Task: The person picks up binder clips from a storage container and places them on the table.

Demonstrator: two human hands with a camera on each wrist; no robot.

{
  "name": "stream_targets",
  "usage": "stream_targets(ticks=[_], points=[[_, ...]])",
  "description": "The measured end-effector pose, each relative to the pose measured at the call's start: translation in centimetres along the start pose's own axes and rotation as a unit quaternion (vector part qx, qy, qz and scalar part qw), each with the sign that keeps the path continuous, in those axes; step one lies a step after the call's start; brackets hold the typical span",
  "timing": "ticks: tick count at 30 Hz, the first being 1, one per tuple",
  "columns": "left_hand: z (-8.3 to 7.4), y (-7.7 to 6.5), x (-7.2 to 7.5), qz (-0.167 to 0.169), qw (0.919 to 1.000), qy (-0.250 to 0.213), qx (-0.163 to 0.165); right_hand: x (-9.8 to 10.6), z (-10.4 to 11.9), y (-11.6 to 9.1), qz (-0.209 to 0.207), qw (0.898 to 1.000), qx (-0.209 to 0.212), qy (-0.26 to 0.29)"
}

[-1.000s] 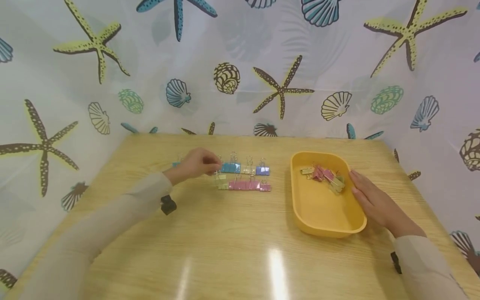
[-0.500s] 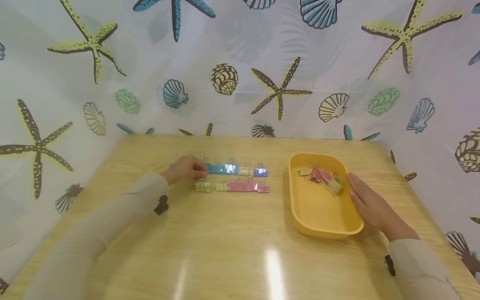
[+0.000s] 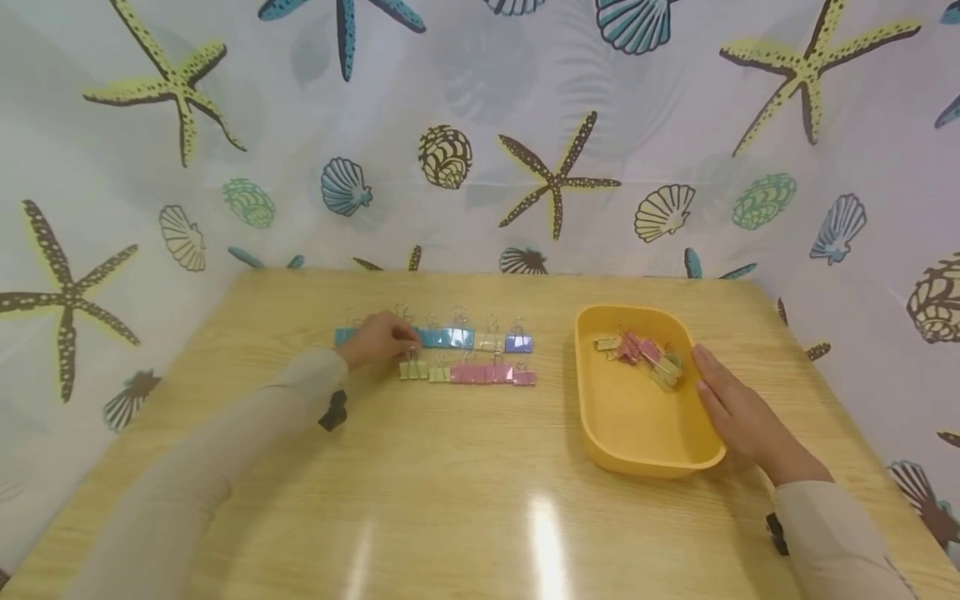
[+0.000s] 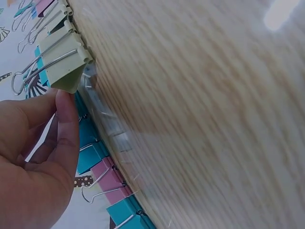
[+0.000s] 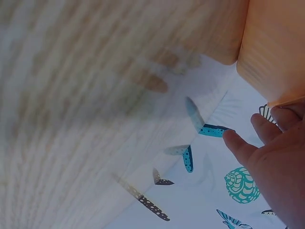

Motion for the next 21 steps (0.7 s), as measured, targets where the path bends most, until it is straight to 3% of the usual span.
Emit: stream_targets(ticks=[21], points=[[-0.09, -0.24, -0.72, -0.009, 0.9994, 0.03, -0.015, -0.11, -0.17, 0.02, 0.004, 1.0, -0.014, -0.001]])
Point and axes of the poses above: each hand's wrist, its own y-axis towards the middle knuckle, its own x-axis out of the back of the hand, z = x × y, the point moved 3 cm from there along y, towards the middle knuckle, and after that the axes turned 6 degrees about z, right-handed, at the moved point
